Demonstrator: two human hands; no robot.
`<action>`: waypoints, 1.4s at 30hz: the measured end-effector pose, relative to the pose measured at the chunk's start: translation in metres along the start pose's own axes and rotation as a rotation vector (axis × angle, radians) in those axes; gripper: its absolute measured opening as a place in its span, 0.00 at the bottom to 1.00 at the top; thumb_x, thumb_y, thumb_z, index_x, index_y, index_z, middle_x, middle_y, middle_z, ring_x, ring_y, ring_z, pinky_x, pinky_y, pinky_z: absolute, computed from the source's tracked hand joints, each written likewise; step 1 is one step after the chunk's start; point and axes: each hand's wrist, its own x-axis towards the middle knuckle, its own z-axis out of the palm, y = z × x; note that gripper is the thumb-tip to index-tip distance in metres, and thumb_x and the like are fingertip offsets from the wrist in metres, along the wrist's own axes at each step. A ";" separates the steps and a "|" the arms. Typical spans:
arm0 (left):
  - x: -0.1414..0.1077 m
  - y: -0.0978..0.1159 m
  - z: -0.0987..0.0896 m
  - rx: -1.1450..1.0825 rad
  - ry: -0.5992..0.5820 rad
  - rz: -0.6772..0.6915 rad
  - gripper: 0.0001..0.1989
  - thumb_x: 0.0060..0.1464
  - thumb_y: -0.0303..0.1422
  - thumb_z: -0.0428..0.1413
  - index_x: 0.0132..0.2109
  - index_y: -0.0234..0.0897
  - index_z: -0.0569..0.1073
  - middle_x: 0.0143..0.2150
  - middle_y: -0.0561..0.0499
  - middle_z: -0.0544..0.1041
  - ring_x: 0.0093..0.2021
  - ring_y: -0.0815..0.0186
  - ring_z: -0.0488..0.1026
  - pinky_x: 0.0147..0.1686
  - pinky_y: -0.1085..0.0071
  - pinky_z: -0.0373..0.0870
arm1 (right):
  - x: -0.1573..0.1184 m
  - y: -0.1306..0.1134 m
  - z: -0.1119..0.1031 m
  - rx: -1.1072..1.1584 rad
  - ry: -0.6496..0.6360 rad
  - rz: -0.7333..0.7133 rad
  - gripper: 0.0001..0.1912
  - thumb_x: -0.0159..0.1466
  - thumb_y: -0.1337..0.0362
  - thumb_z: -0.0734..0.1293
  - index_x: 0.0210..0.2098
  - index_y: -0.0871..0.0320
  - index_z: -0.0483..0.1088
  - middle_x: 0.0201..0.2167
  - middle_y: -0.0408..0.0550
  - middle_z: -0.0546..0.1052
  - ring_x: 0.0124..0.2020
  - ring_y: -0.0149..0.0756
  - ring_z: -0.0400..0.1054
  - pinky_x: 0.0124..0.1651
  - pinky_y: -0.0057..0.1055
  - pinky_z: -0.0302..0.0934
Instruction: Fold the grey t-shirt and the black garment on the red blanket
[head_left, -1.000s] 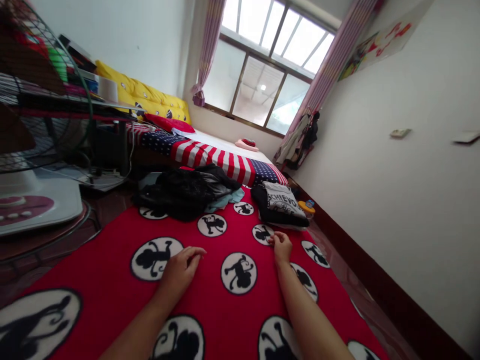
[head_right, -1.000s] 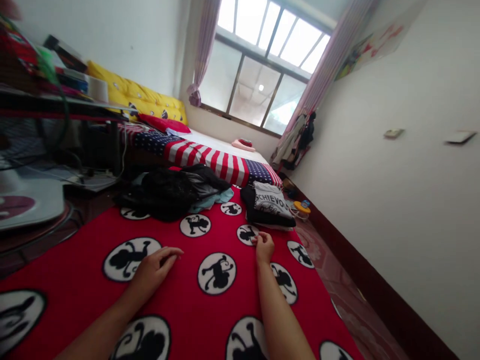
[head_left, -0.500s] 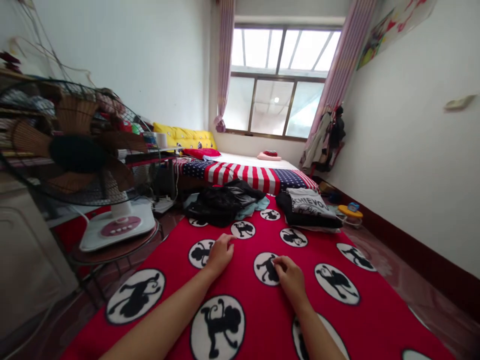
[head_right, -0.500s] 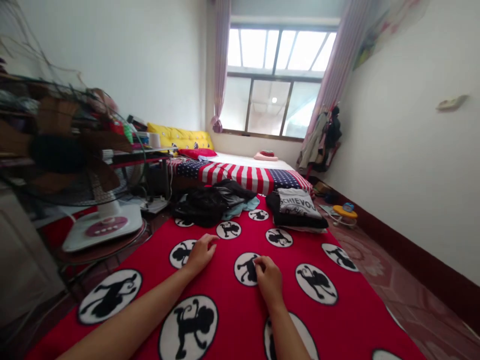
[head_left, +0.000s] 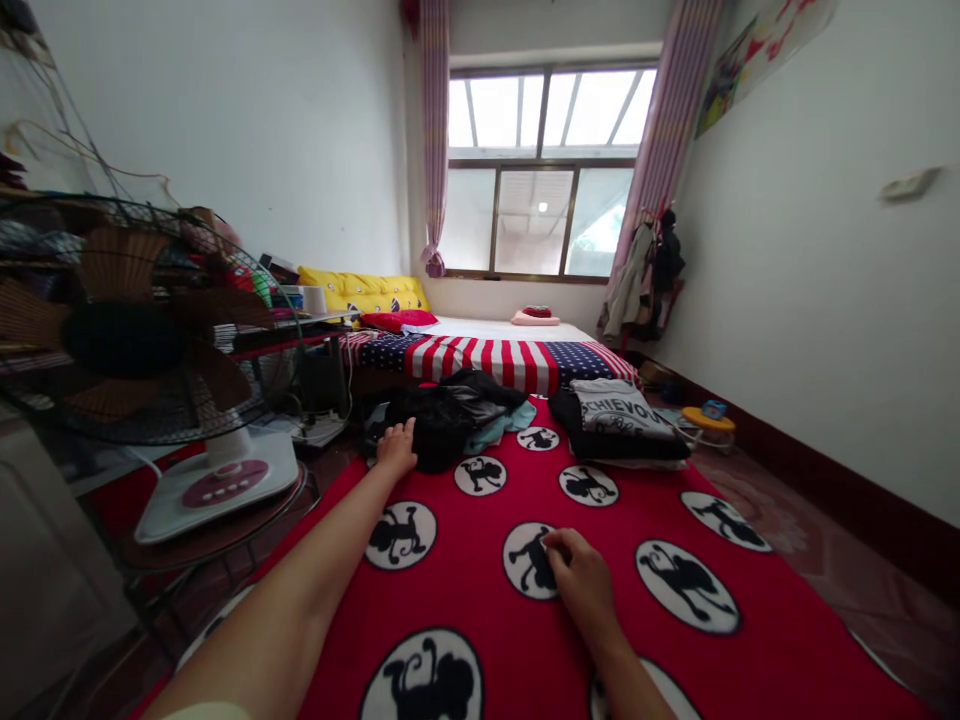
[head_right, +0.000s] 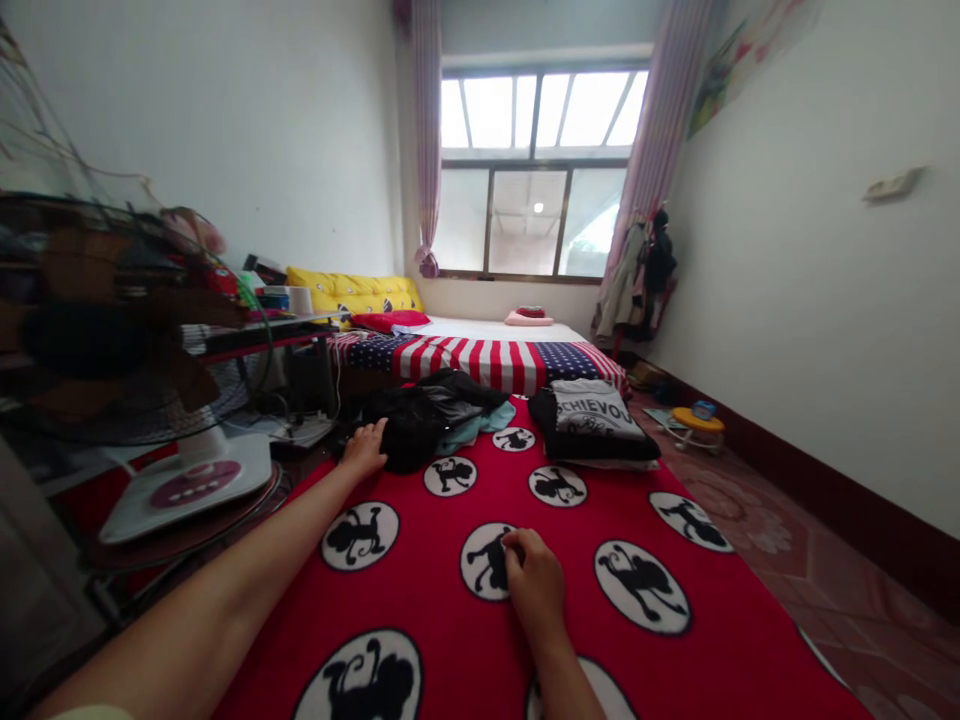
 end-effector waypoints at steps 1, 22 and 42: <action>0.001 0.001 -0.002 0.014 -0.009 0.014 0.34 0.49 0.28 0.57 0.64 0.36 0.58 0.55 0.39 0.69 0.58 0.51 0.64 0.53 0.59 0.62 | 0.000 0.000 0.000 -0.001 0.002 -0.002 0.09 0.57 0.63 0.60 0.31 0.52 0.72 0.33 0.45 0.78 0.37 0.42 0.73 0.41 0.35 0.62; -0.137 0.151 -0.096 -0.251 -0.086 0.808 0.17 0.49 0.39 0.59 0.47 0.42 0.74 0.44 0.49 0.78 0.43 0.58 0.76 0.40 0.70 0.68 | 0.007 0.005 -0.005 0.406 0.083 0.189 0.27 0.61 0.41 0.58 0.44 0.57 0.70 0.35 0.49 0.78 0.31 0.40 0.72 0.36 0.34 0.64; -0.141 0.014 0.007 -0.964 -0.027 0.031 0.13 0.47 0.42 0.57 0.35 0.39 0.79 0.37 0.48 0.82 0.41 0.57 0.78 0.45 0.63 0.72 | 0.004 -0.014 -0.031 0.516 0.379 0.233 0.21 0.55 0.48 0.68 0.38 0.59 0.74 0.38 0.51 0.78 0.42 0.44 0.70 0.42 0.34 0.64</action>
